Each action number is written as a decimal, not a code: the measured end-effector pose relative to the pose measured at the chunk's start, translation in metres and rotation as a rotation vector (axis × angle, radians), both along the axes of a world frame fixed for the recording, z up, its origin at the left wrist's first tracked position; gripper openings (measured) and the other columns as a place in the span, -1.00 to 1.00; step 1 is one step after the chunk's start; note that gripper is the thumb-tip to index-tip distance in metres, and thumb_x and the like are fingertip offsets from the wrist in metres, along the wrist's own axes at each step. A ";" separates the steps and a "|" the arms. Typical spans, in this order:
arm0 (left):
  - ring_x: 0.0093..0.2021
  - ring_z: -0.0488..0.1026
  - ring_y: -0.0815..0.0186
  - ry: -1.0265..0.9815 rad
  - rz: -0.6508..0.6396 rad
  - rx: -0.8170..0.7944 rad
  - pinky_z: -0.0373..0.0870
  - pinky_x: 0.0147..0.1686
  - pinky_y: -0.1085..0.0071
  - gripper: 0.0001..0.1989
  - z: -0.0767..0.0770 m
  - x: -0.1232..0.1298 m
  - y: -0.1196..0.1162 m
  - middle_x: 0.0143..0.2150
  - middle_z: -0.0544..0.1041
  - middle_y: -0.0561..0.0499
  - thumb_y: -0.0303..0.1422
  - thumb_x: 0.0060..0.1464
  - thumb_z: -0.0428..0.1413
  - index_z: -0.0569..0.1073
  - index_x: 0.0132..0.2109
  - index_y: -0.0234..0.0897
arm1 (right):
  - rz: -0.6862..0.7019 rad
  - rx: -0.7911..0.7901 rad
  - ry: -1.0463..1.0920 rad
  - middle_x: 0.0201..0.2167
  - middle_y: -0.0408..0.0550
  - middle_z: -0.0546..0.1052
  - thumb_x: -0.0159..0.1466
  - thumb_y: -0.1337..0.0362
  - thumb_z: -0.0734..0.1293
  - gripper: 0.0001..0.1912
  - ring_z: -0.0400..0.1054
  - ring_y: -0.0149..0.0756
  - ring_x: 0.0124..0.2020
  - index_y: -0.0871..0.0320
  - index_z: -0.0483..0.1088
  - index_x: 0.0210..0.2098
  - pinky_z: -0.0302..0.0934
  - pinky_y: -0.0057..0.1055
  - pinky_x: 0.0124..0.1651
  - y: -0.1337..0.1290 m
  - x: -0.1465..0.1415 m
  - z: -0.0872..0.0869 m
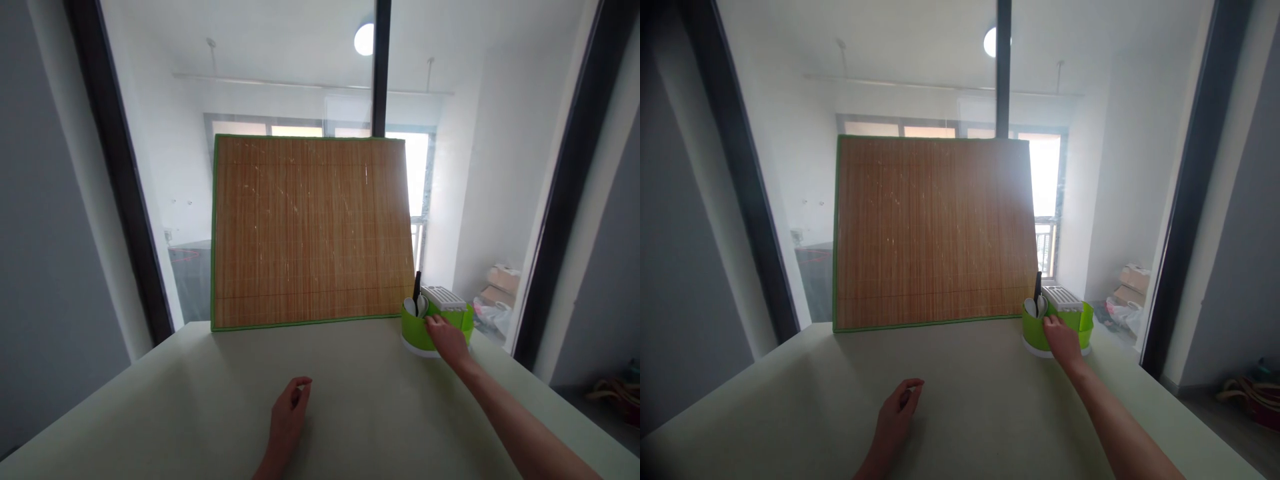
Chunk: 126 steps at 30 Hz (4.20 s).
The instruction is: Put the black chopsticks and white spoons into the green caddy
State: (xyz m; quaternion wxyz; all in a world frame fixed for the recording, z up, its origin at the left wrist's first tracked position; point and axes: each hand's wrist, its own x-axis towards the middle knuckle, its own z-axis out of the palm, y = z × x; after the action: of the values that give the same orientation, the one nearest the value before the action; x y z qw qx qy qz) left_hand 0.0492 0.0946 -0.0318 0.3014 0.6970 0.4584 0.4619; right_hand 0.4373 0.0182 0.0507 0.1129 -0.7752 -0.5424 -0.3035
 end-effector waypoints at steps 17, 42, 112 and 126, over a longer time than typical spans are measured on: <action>-0.47 0.33 0.33 0.166 -0.118 -0.010 0.20 -0.43 0.48 -0.59 -0.007 0.005 0.000 -0.48 0.41 0.06 -0.05 0.09 -0.12 0.44 -0.25 -0.26 | 0.070 -0.010 0.103 0.09 0.12 0.29 0.32 0.38 0.09 -0.62 0.39 -0.17 -0.18 0.14 0.17 0.13 0.28 -0.42 -0.44 -0.020 -0.025 0.000; -0.42 0.37 0.31 0.740 -0.223 0.187 0.09 -0.40 0.44 -0.67 -0.015 0.010 -0.018 -0.44 0.49 0.04 -0.16 0.16 -0.13 0.35 -0.42 -0.23 | 0.671 -0.277 0.278 -0.33 -0.20 0.47 0.24 0.31 0.17 -0.84 0.38 -0.35 -0.31 0.02 0.31 -0.20 0.09 -0.51 -0.32 -0.043 -0.177 -0.095; -0.54 0.21 0.41 0.324 -0.057 0.129 0.10 -0.48 0.52 -0.63 -0.005 0.004 -0.009 -0.58 0.31 0.10 -0.11 0.12 -0.14 0.30 -0.48 -0.26 | 0.408 -0.100 0.137 -0.03 0.21 0.36 0.16 0.37 0.23 -0.83 0.39 -0.17 -0.33 0.20 0.35 -0.23 0.29 -0.31 -0.41 0.002 -0.247 0.006; -0.45 0.39 0.34 0.275 -0.041 0.088 0.20 -0.44 0.49 -0.83 -0.003 0.000 -0.010 -0.46 0.50 0.00 -0.38 0.07 -0.06 0.39 -0.40 -0.29 | 0.779 -0.078 0.185 0.06 -0.01 0.32 0.18 0.39 0.23 -0.77 0.32 -0.19 -0.14 0.09 0.29 -0.15 0.30 -0.33 -0.27 -0.021 -0.288 -0.018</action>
State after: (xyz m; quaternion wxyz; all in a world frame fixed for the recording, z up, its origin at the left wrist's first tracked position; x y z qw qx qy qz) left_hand 0.0488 0.0850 -0.0345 0.2141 0.7755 0.4603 0.3754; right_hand 0.1494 -0.0026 0.0331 0.2383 -0.5392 -0.7944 -0.1462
